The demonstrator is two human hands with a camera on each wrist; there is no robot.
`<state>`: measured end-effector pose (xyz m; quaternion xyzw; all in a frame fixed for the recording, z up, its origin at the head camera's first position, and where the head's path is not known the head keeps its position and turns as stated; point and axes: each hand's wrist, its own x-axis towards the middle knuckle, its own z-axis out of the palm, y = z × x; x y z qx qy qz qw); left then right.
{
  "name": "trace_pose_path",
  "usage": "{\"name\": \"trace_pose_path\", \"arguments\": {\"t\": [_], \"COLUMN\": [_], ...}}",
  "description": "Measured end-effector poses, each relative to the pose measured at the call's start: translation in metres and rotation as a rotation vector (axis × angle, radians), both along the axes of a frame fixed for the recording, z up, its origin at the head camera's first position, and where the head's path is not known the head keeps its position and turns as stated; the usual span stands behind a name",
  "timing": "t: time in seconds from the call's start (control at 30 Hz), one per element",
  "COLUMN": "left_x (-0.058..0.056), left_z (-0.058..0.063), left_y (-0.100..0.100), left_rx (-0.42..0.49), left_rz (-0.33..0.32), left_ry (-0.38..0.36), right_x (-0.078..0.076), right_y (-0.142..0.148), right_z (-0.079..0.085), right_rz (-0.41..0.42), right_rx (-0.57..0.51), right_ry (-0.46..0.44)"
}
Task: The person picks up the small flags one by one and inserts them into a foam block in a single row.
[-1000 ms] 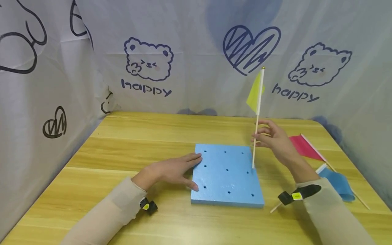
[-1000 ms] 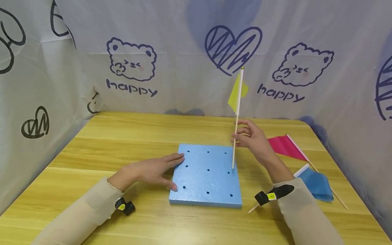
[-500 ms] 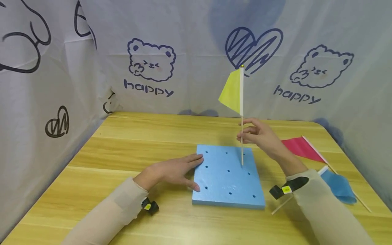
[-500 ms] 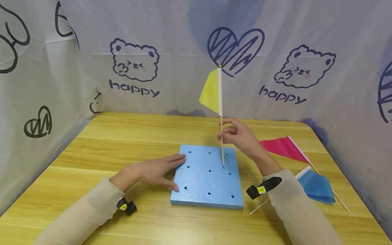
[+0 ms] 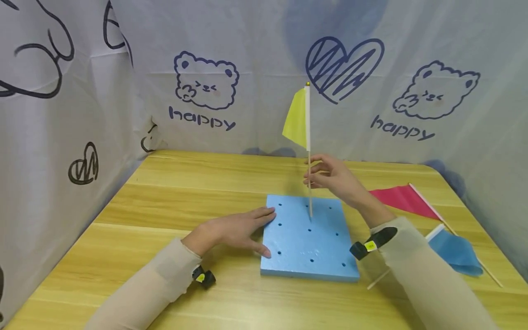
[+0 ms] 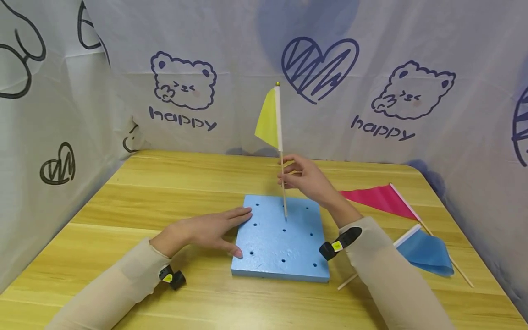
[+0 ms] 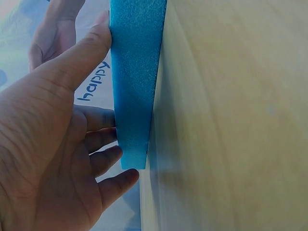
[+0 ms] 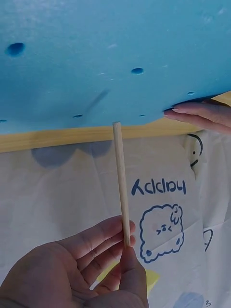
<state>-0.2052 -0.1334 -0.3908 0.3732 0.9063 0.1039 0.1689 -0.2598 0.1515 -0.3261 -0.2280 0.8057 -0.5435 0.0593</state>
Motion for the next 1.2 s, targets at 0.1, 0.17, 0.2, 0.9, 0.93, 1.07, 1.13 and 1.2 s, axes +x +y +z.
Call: {"name": "trace_pose_path", "arguments": {"t": [0.1, 0.17, 0.2, 0.9, 0.93, 1.07, 1.13, 1.2], "left_x": [0.001, 0.001, 0.001, -0.001, -0.001, 0.000, 0.000, 0.000], "left_z": [0.001, 0.001, 0.001, -0.001, -0.001, 0.000, 0.000, 0.000], "left_y": [0.000, 0.000, 0.000, -0.002, -0.002, -0.002, -0.002, -0.002], "left_rx": [0.001, 0.000, -0.001, 0.001, 0.002, 0.003, 0.004, 0.005], "left_rz": [0.000, 0.000, 0.000, -0.004, -0.004, -0.004, -0.003, -0.004], "left_ry": [-0.005, -0.005, -0.005, 0.001, 0.001, -0.002, -0.004, -0.004], "right_x": [-0.003, -0.005, -0.006, -0.023, -0.023, -0.025, -0.026, -0.028], "right_y": [-0.007, -0.011, -0.014, -0.058, -0.060, -0.068, -0.071, -0.074], "right_z": [0.001, 0.001, 0.001, -0.012, -0.013, -0.016, -0.018, -0.020], "right_rz": [0.001, -0.001, -0.001, -0.015, -0.026, -0.071, -0.092, -0.106], "right_rx": [0.011, 0.007, 0.005, -0.094, -0.090, -0.067, -0.057, -0.053], "right_ry": [0.007, 0.003, 0.002, 0.158, 0.168, 0.205, 0.224, 0.243]}}
